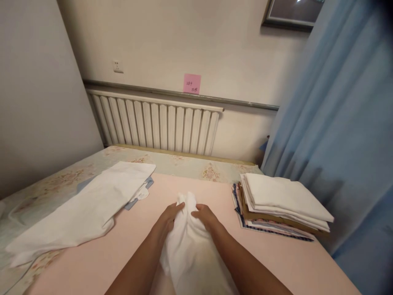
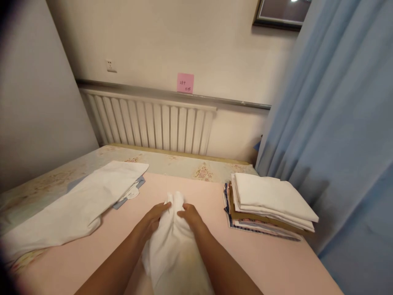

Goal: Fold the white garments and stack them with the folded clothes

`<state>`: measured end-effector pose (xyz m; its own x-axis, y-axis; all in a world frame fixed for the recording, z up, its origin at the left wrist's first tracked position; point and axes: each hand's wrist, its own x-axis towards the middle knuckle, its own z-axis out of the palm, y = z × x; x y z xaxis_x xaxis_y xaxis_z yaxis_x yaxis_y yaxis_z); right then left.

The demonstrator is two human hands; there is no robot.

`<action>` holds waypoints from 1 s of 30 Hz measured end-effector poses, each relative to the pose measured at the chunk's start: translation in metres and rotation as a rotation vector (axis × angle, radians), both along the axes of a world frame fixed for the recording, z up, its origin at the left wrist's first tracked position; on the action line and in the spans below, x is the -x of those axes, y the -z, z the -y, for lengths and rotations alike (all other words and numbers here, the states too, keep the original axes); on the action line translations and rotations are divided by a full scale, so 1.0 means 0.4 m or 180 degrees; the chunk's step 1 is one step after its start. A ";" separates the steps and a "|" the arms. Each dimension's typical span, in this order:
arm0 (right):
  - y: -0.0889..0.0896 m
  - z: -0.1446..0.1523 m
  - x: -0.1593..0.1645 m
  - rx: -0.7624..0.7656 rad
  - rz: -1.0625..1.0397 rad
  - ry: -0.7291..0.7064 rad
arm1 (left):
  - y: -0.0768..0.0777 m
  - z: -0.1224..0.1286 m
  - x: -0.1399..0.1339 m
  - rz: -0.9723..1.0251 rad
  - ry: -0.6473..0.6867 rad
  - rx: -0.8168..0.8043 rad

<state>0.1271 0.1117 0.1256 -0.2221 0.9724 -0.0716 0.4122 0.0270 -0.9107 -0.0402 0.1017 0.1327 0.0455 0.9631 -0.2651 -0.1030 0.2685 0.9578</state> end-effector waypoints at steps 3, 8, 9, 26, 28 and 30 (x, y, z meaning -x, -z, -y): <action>-0.044 0.107 0.022 -0.0190 -0.0283 -0.0140 | -0.048 0.064 -0.009 0.0417 0.0588 -0.0105; -0.108 0.321 -0.015 -0.0462 -0.0560 -0.0590 | -0.111 0.213 0.001 0.0112 0.0635 -0.0214; -0.114 0.356 -0.034 -0.0329 -0.0569 -0.0715 | -0.124 0.248 0.003 0.0001 0.0646 -0.0260; 0.066 0.344 -0.345 -0.0477 0.1540 0.0177 | -0.004 0.616 -0.057 -0.1390 0.2194 -0.2708; 0.088 0.327 -0.334 -0.0581 0.1870 0.0045 | 0.007 0.620 -0.049 -0.1331 0.2219 -0.2649; 0.099 0.304 -0.316 -0.0604 0.2043 -0.0060 | 0.013 0.624 -0.040 -0.1340 0.2213 -0.2551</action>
<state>0.2535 -0.0100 0.0859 -0.2096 0.9775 -0.0233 0.8686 0.1751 -0.4636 -0.0240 -0.1479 0.1276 0.6883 0.6631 0.2942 0.1989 -0.5624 0.8026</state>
